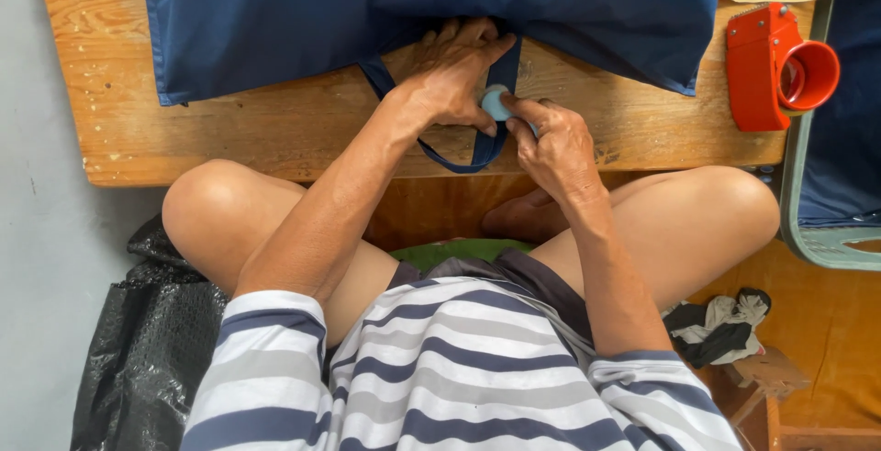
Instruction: A person sitting on the floor uses a small blue brush to clean or prepare the surface of a blue fabric tote bag on a wooden bench.
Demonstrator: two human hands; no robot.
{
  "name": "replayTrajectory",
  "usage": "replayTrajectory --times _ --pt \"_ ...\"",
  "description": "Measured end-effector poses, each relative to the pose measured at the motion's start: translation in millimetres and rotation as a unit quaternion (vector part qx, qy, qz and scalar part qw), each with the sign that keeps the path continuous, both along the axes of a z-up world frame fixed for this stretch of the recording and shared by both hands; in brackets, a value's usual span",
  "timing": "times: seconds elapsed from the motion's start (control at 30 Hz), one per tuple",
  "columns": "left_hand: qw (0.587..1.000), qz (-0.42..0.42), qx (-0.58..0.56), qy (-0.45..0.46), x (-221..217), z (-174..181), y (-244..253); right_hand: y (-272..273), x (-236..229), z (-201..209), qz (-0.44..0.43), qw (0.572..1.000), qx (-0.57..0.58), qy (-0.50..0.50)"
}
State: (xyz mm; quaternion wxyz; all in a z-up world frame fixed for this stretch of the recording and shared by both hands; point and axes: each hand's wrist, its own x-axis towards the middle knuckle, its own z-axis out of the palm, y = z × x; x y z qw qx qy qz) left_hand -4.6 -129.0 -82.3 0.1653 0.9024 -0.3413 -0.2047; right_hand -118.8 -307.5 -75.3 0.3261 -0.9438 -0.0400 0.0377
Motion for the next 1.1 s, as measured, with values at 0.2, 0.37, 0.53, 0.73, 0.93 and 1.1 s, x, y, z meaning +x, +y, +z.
replayTrajectory --times 0.2,0.37,0.53,0.73,0.93,1.1 --pt "0.997 -0.004 0.039 -0.062 -13 1 1 3 4 -11 -0.039 0.995 -0.07 -0.06" --pt "0.997 0.005 0.08 0.008 -2 29 3 4 -2 -26 -0.026 0.993 -0.054 -0.101" --pt "0.985 0.037 0.0 0.167 9 28 8 10 -14 -28 -0.041 0.983 -0.124 -0.128" --pt "0.998 0.052 0.028 -0.023 -2 -11 -1 17 -56 -18 0.005 0.993 -0.1 -0.057" --pt "0.969 0.183 -0.079 -0.145 -32 -38 -20 17 -61 -22 -0.032 0.997 -0.016 -0.069" --pt "0.951 0.295 -0.039 0.087 -45 -3 -25 15 -63 -31 -0.026 0.994 -0.014 -0.107"
